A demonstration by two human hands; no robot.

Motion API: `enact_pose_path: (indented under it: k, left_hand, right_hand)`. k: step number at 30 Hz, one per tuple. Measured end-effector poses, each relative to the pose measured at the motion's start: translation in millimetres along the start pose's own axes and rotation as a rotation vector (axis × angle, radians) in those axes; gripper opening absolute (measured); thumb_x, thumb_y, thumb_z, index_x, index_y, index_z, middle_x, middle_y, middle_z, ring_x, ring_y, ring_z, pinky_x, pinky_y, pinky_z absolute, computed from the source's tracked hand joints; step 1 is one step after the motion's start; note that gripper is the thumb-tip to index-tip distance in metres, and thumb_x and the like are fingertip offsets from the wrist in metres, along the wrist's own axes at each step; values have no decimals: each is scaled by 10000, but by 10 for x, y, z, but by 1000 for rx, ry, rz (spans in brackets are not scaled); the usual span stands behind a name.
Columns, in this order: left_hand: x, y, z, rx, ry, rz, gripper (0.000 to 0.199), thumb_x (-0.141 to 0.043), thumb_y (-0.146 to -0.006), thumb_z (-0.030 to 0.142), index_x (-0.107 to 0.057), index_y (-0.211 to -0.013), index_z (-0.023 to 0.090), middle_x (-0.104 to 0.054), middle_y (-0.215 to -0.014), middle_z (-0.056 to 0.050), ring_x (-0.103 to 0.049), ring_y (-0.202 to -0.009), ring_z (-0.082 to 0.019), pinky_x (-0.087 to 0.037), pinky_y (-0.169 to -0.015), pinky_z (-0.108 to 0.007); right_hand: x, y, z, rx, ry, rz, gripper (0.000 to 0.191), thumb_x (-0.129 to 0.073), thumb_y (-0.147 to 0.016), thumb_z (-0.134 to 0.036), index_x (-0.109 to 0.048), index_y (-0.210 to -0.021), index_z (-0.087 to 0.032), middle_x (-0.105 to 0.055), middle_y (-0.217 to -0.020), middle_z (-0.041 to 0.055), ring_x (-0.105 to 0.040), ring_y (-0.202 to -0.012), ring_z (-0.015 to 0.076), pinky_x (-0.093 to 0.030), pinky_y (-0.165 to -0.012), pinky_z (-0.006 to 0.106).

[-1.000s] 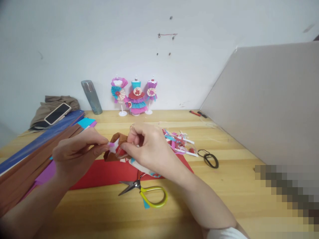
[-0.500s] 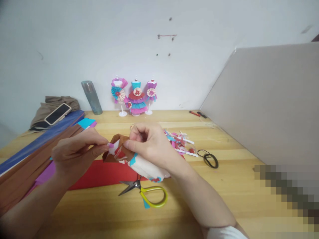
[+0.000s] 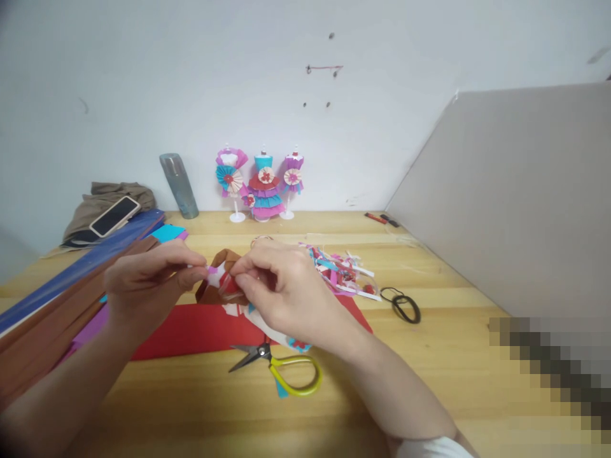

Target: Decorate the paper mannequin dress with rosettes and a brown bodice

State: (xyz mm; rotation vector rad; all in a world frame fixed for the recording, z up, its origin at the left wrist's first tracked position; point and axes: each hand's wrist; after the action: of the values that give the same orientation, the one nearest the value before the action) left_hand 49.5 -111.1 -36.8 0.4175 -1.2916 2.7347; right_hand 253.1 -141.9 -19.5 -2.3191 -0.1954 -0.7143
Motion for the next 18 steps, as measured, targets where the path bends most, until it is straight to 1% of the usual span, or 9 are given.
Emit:
enact_pose_path:
  k: [5, 10, 15, 18]
  left_hand:
    - [5, -13, -11, 69, -40, 12, 112, -719, -771, 176, -725, -673, 230, -700, -606, 36, -576, -525, -107, -490, -501, -233]
    - [15, -30, -36, 118, -78, 66, 82, -742, -733, 193, -739, -657, 226, -703, -600, 32, -568, -504, -97, -462, -488, -214]
    - [4, -52, -64, 216, -69, 138, 54, -756, -683, 209, -735, -634, 197, -680, -554, 33, -491, -421, -68, -395, -422, -188]
    - [2, -62, -68, 244, -75, 132, 60, -753, -669, 219, -730, -623, 189, -674, -543, 30, -476, -410, -66, -386, -409, -184]
  right_hand:
    - [-12, -4, 30, 23, 12, -9, 193, -565, -874, -95, -688, -765, -196, -605, -664, -11, -534, -614, 111, -386, -569, 265]
    - [5, 4, 9, 47, 68, -11, 183, -549, -879, -100, -684, -794, -187, -619, -693, 3, -550, -649, 123, -402, -605, 277]
    - [-14, 26, 10, 9, 50, -147, 174, -547, -857, -86, -683, -808, -182, -632, -707, 1, -550, -637, 111, -394, -590, 257]
    - [-42, 27, 34, 13, 33, -141, 181, -537, -879, -95, -691, -837, -182, -656, -750, 12, -572, -678, 118, -412, -620, 260]
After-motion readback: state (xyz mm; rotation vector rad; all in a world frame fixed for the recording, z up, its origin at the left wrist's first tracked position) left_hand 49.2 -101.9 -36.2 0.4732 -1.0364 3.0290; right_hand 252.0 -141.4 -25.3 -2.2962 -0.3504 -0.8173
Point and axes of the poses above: each hand's wrist, its own y-axis away from the middle knuckle, its own x-axis out of the back of the hand, z = x × y
